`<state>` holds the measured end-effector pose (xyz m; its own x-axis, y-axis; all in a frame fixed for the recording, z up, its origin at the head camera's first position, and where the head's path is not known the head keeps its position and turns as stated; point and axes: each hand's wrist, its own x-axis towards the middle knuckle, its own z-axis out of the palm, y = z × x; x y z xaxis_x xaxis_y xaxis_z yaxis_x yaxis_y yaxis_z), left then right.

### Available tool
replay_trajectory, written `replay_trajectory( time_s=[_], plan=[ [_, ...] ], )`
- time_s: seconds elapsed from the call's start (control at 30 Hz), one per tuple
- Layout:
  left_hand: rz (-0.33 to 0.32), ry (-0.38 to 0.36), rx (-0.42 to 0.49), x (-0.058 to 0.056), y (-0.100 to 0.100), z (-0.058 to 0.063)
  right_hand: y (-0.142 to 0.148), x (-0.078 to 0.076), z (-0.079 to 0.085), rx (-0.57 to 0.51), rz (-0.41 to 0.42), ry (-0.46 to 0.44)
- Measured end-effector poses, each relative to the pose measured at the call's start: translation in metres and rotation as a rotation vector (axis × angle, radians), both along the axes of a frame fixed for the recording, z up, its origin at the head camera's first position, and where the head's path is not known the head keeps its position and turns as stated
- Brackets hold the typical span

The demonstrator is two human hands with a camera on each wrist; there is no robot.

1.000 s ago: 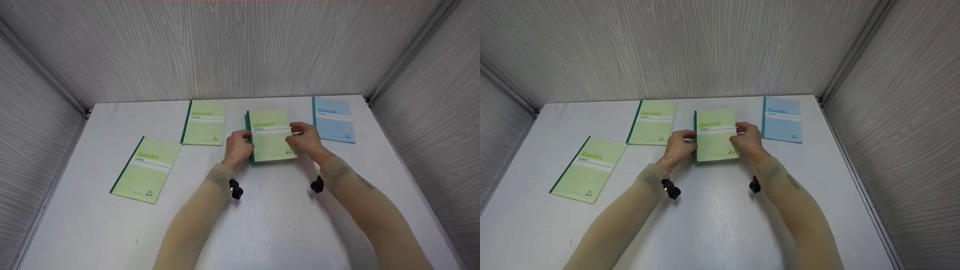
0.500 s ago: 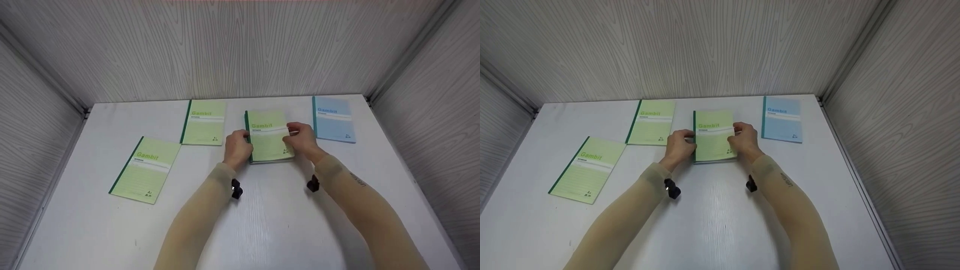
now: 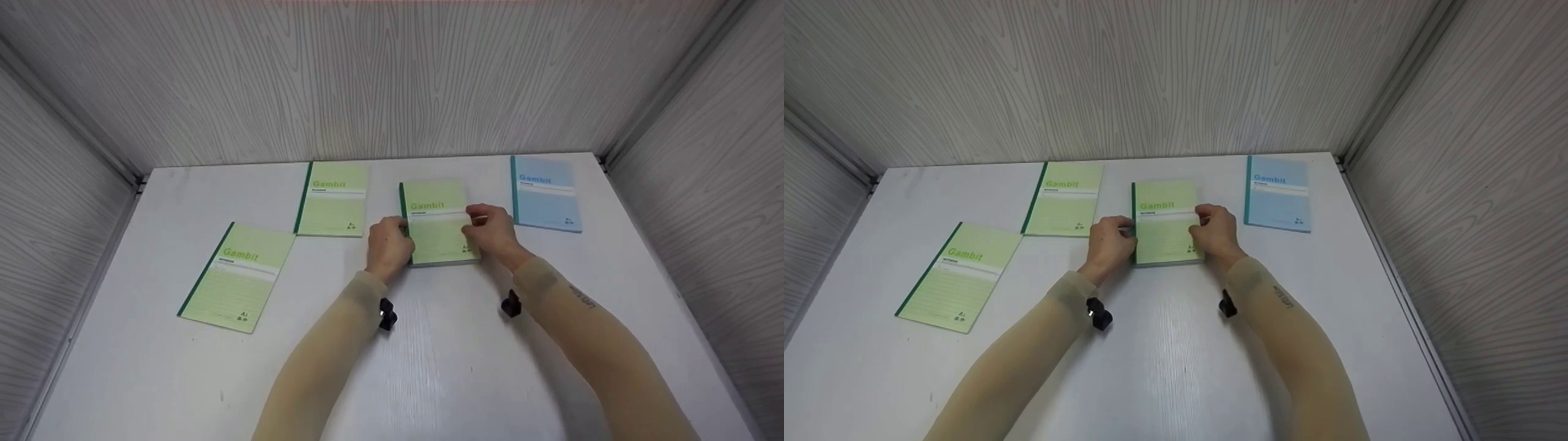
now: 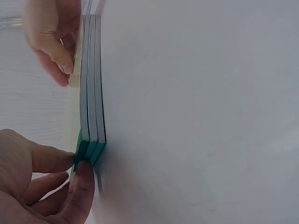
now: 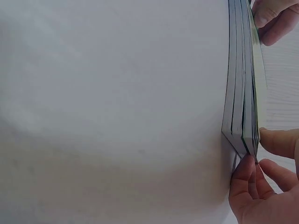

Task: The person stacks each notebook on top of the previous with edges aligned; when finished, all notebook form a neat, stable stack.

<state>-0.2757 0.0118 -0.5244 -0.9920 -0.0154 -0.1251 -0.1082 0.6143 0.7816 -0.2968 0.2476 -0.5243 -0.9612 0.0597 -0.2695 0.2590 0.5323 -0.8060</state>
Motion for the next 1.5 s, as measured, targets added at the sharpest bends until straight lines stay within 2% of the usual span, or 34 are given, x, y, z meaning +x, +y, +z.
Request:
replay_trajectory(
  time_s=[0.2, 0.3, 0.4, 0.6, 0.8, 1.0, 1.2, 1.5],
  plan=[
    [-0.020, 0.028, 0.014, 0.004, -0.003, -0.001, -0.002, 0.001, -0.001, 0.024, 0.016, 0.040],
    [-0.046, 0.025, 0.016, 0.005, -0.007, -0.001, -0.003, 0.001, 0.003, 0.004, -0.001, 0.044],
    [-0.077, 0.022, 0.010, 0.007, -0.013, 0.000, -0.006, 0.001, 0.008, -0.030, -0.022, 0.086],
    [-0.138, -0.010, 0.022, 0.015, -0.035, 0.004, -0.020, 0.009, 0.017, -0.062, 0.012, 0.159],
    [-0.180, -0.048, 0.045, 0.024, -0.063, 0.010, -0.043, 0.022, 0.022, -0.083, 0.080, 0.150],
    [-0.186, -0.064, 0.035, 0.033, -0.086, 0.015, -0.063, 0.033, 0.022, -0.112, 0.159, 0.135],
    [-0.174, -0.081, 0.064, 0.044, -0.104, 0.015, -0.083, 0.043, 0.016, -0.137, 0.217, 0.144],
    [-0.155, -0.099, 0.100, 0.062, -0.142, 0.016, -0.121, 0.055, 0.012, -0.214, 0.274, 0.067]
  ],
)
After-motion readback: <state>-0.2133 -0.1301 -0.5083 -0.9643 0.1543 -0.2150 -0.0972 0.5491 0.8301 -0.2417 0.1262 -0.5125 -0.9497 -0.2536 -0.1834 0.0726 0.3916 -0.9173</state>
